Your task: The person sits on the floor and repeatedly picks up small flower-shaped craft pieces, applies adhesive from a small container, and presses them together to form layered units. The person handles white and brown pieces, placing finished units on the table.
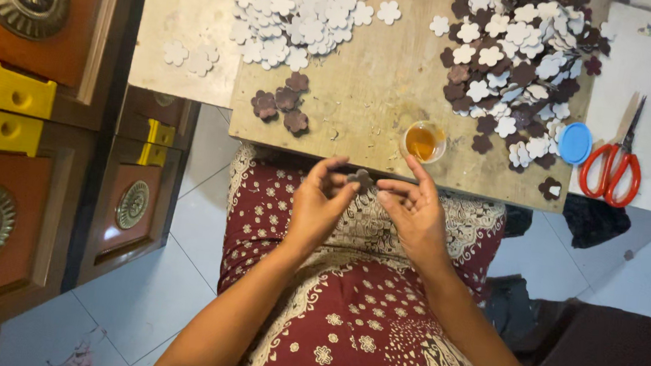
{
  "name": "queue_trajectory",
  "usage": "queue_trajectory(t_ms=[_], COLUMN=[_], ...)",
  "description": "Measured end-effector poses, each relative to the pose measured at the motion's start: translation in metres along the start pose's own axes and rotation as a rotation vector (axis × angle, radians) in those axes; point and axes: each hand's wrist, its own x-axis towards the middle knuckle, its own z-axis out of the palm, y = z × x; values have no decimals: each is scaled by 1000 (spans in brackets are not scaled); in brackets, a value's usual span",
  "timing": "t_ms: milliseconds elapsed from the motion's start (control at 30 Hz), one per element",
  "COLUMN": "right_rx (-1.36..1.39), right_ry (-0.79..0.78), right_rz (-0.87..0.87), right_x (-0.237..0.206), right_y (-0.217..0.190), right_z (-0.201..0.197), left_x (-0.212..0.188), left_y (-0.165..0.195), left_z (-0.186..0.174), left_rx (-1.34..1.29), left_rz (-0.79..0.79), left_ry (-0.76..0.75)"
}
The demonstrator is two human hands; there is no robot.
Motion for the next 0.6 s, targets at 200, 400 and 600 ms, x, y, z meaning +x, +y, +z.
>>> queue_trajectory(t_ms=[200,400,600], right_rx=[-189,-236,-332], right_ry=[40,49,162], right_rz=[-10,-25,-93], right_x=[-2,-11,-10], right_y=[-7,-3,0], right_z=[-16,-33,-62], left_x=[53,107,115], left_y=[34,56,66], left_z=[-20,-34,-40], left_rx=[271,534,1032], left_rz=[198,421,489], left_ry=[145,288,472])
